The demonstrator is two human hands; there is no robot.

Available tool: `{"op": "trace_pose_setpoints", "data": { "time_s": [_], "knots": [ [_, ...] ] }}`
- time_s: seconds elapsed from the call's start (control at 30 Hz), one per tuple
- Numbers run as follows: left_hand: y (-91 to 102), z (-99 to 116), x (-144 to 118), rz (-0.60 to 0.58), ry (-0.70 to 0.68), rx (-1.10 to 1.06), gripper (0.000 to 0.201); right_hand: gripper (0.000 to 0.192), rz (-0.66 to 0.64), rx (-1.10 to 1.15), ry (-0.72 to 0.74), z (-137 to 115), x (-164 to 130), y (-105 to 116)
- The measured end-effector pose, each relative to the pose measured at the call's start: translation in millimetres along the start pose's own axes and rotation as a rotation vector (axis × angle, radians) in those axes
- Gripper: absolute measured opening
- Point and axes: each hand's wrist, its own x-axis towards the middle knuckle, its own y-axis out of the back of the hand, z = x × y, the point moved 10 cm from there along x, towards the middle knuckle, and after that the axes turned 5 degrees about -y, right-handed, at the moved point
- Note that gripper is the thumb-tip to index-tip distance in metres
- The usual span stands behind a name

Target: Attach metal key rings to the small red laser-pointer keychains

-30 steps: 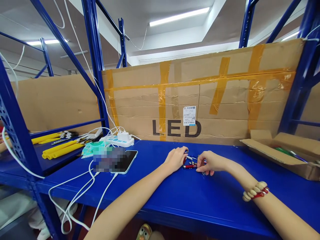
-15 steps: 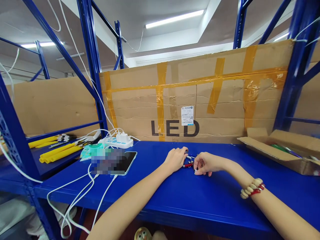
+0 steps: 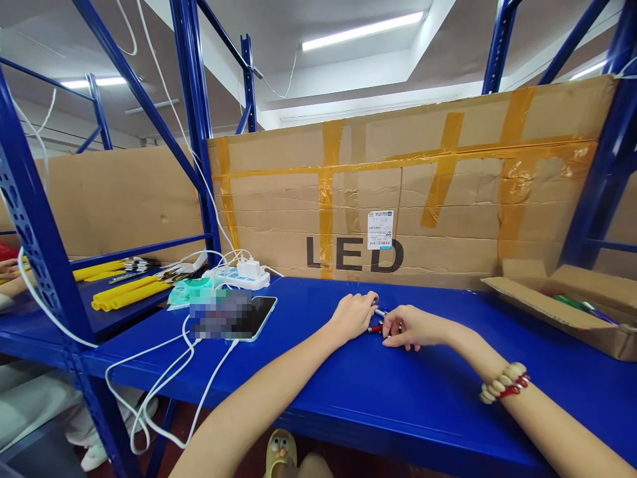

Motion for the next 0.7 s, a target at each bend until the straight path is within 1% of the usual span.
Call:
{"op": "trace_pose_setpoints", "data": {
  "time_s": [0.1,0.3,0.47,0.7],
  "knots": [
    [-0.8,-0.4,0.3,0.001,0.000,-0.010,0.019,0.042,0.014,0.006,-0.010,0.9,0.3,1.1],
    [-2.2,-1.6,0.9,0.009,0.001,-0.006,0.019,0.030,0.009,0.008,-0.013,-5.7,-4.2,0.4],
    [-1.3,-0.9,0.7,0.004,-0.002,-0.012,0.020,0.021,0.029,0.013,-0.005,-5.3,-3.3,1.4],
    [-1.5,-0.5,1.2,-0.002,0.002,-0.026,0.020,0.022,0.039,-0.010,0.014,-4.3,-1.1,2.2]
  ]
}}
